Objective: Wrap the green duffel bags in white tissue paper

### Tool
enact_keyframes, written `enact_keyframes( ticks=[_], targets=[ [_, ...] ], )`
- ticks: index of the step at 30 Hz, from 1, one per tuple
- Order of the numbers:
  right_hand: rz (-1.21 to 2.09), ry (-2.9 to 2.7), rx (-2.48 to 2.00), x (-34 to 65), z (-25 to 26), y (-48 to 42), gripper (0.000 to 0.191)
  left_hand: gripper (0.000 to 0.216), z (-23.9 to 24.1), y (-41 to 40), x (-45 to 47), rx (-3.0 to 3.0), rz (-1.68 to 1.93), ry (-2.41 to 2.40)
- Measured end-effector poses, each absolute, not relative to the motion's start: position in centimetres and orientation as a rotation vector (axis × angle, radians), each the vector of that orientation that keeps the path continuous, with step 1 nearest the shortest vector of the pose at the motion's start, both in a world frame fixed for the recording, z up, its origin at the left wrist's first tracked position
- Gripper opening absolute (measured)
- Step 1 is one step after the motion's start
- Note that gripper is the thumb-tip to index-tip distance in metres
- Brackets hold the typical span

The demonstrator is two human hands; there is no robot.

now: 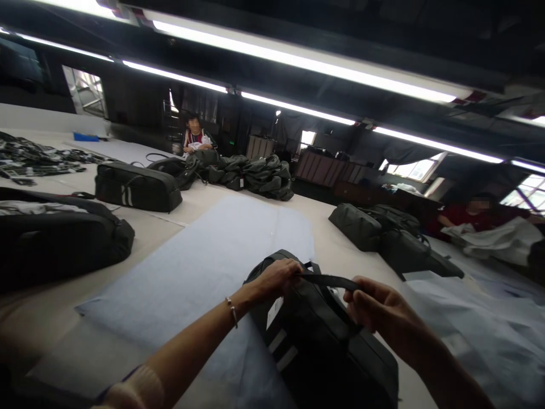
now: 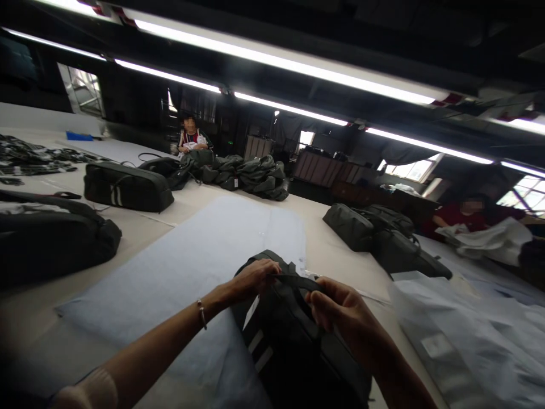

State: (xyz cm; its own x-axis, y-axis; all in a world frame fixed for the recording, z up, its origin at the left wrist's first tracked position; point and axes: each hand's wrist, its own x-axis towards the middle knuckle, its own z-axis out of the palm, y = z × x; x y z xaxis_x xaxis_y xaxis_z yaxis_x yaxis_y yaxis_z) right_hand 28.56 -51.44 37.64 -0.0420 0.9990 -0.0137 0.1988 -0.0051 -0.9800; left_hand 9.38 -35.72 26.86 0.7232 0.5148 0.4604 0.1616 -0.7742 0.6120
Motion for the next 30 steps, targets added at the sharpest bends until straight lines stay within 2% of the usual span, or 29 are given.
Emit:
enact_keyframes(
  ticks=[3, 5, 8, 11, 14, 17, 20, 23, 26, 27, 30],
  targets=[
    [1.058, -1.271, -1.306, 30.0, 37.4, -51.7, 0.037, 0.021, 24.0, -32.7, 8.8, 2.415, 0.751, 0.534],
    [0.942, -1.195, -1.297, 30.7, 36.8, -52.0, 0.041, 0.041, 23.0, -32.0, 8.3, 2.426, 0.695, 0.522],
    [0.75, -1.14, -1.358, 31.6, 34.9, -52.5, 0.046, 0.085, 23.1, -32.6, 8.3, 2.422, 0.673, 0.515],
    [0.661, -1.11, -1.44, 32.5, 32.6, -52.6, 0.042, 0.095, 24.9, -34.2, 9.5, 2.51, 0.729, 0.451],
    [0.676, -1.093, -1.398, 33.3, 31.3, -52.1, 0.044, 0.092, 27.4, -36.1, 11.1, 2.665, 0.823, 0.266],
    [0.725, -1.059, -1.354, 33.6, 31.4, -51.0, 0.049, 0.073, 29.6, -38.4, 12.4, 2.778, 0.926, 0.037],
    [0.727, -1.029, -1.354, 34.1, 31.7, -49.5, 0.049, 0.053, 30.0, -40.7, 13.5, 2.845, 0.845, -0.123],
    [0.624, -0.975, -1.504, 36.4, 30.2, -47.5, 0.045, 0.034, 27.0, -42.4, 13.5, 2.944, 0.714, -0.003],
    [0.588, -0.758, -1.828, 40.2, 26.3, -45.6, 0.041, 0.014, 21.0, -43.6, 11.7, 2.948, 0.595, 0.156],
    [0.645, -0.707, -1.915, 41.4, 24.8, -45.1, 0.037, 0.012, 18.9, -43.9, 10.9, 2.919, 0.59, 0.227],
    [0.946, -0.703, -2.08, 43.4, 21.0, -44.5, 0.023, 0.03, 14.1, -45.0, 8.8, 2.755, 0.681, 0.398]
  ],
)
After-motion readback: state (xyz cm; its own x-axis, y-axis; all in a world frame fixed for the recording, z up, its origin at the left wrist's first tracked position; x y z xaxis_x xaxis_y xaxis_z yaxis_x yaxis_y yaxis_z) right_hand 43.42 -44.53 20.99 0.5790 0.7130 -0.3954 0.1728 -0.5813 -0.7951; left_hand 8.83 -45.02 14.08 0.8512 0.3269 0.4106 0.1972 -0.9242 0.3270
